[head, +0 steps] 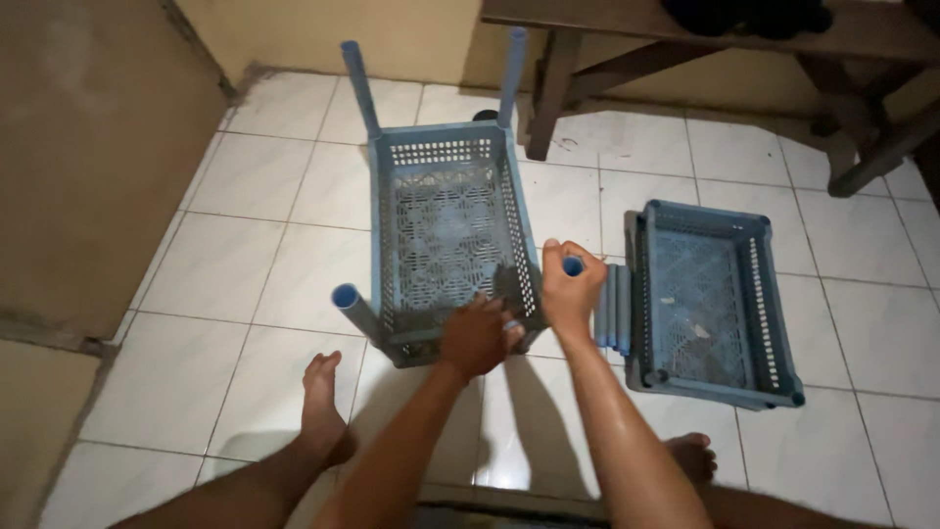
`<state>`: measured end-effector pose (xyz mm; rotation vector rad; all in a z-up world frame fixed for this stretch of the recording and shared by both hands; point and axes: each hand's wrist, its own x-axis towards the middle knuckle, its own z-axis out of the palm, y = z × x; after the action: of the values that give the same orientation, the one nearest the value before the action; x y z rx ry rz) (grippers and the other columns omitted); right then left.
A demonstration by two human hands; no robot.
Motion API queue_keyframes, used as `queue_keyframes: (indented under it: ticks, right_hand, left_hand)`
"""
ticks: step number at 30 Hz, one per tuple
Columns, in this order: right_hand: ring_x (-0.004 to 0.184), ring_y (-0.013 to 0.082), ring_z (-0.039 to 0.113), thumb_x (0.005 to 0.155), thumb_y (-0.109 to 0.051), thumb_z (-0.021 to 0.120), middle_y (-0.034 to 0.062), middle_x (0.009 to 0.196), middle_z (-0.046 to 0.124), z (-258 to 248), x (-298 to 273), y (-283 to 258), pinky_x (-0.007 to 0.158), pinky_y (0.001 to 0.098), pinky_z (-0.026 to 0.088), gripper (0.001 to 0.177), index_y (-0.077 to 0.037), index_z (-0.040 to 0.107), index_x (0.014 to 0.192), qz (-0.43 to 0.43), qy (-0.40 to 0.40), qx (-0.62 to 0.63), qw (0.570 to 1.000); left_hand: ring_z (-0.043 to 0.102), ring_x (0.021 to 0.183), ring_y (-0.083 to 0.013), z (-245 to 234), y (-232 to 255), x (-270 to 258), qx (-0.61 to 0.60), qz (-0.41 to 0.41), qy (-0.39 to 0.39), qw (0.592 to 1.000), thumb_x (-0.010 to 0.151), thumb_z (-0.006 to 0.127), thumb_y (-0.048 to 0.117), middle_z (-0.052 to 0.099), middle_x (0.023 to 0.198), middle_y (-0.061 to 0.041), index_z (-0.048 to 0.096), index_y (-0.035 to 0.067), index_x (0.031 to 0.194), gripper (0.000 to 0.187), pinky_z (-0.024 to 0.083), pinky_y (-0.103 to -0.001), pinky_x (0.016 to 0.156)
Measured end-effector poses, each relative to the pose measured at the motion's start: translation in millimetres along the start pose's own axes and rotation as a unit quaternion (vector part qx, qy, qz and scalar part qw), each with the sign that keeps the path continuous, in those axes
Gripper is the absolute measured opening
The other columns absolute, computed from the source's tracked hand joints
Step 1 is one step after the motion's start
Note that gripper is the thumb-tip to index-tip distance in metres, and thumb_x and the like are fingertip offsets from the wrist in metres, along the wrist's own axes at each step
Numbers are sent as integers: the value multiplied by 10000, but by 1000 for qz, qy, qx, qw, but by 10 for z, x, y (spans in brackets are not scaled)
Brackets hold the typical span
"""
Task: The person assembles a two-tier plastic basket stand by inserting blue cylindrical legs into the corners of two light-blue plastic baskets. They first attach legs to the bottom basket, then place the second basket on top and insert additional legs to complete the structure.
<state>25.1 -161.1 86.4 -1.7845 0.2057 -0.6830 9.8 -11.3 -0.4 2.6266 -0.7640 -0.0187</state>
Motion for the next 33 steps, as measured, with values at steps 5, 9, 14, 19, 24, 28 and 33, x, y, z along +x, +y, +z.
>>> queue_keyframes:
  ticks: [5, 9, 14, 19, 24, 28, 33]
  right_hand:
    - [562, 70, 366, 977, -149, 637, -1, 558, 401, 150, -1, -70, 506, 319, 331, 393, 11, 484, 653, -50, 86, 6, 995]
    - [575, 98, 331, 987, -146, 652, 39, 568, 340, 42, 72, -62, 510, 340, 304, 407, 25, 476, 663, -60, 42, -23, 997]
    - [459, 86, 521, 940, -187, 657, -24, 479, 551, -205, 317, -106, 482, 306, 429, 346, -22, 619, 637, 6, -32, -25, 999]
    - [747, 182, 626, 875, -280, 796, 90, 817, 669, -439, 570, -100, 689, 336, 505, 318, -6, 643, 923, -28, 9, -101, 994]
    - [1115, 267, 588, 946, -270, 718, 165, 1164, 586, -382, 152, -89, 1011, 421, 492, 397, -29, 553, 1216, -212, 63, -33, 975]
    - [1134, 267, 618, 825, -306, 722, 147, 1201, 648, -54, -499, -338, 974, 415, 498, 517, -36, 608, 1251, -200, -325, 82, 921]
    - [1051, 254, 678, 882, -301, 750, 97, 1088, 718, 42, -755, -698, 950, 396, 528, 410, -84, 612, 1201, 11, -434, -42, 900]
  left_hand:
    - [584, 1242, -396, -33, 35, 20, 44, 11, 50, 998, 932, 631, 429, 682, 1266, -120, 748, 169, 1122, 343, 504, -527, 916]
    - [551, 1320, -396, -57, 116, 7, 21, -2, 34, 999, 933, 628, 416, 639, 1354, -148, 694, 88, 1171, 411, 491, -513, 979]
    - [383, 1396, -436, -61, 321, -23, 9, 68, 70, 995, 894, 658, 438, 450, 1489, -290, 482, -34, 1436, 740, 333, -561, 1115]
    - [302, 1507, -431, 31, 495, -408, -51, 185, 87, 977, 982, 623, 312, 392, 1590, -253, 434, -7, 1536, 666, 245, -523, 1212]
    - [429, 1449, -396, -13, 507, -735, -163, 173, 97, 967, 976, 634, 189, 507, 1524, -205, 514, 37, 1485, 544, 300, -494, 1213]
    - [626, 1227, -287, -60, 399, -852, -239, 101, -8, 966, 899, 662, 171, 713, 1254, -107, 676, 117, 1250, 356, 406, -450, 1131]
    - [648, 1130, -355, 51, 167, -935, -242, 119, 35, 962, 896, 754, 198, 717, 1154, -170, 721, 66, 1128, 269, 491, -476, 973]
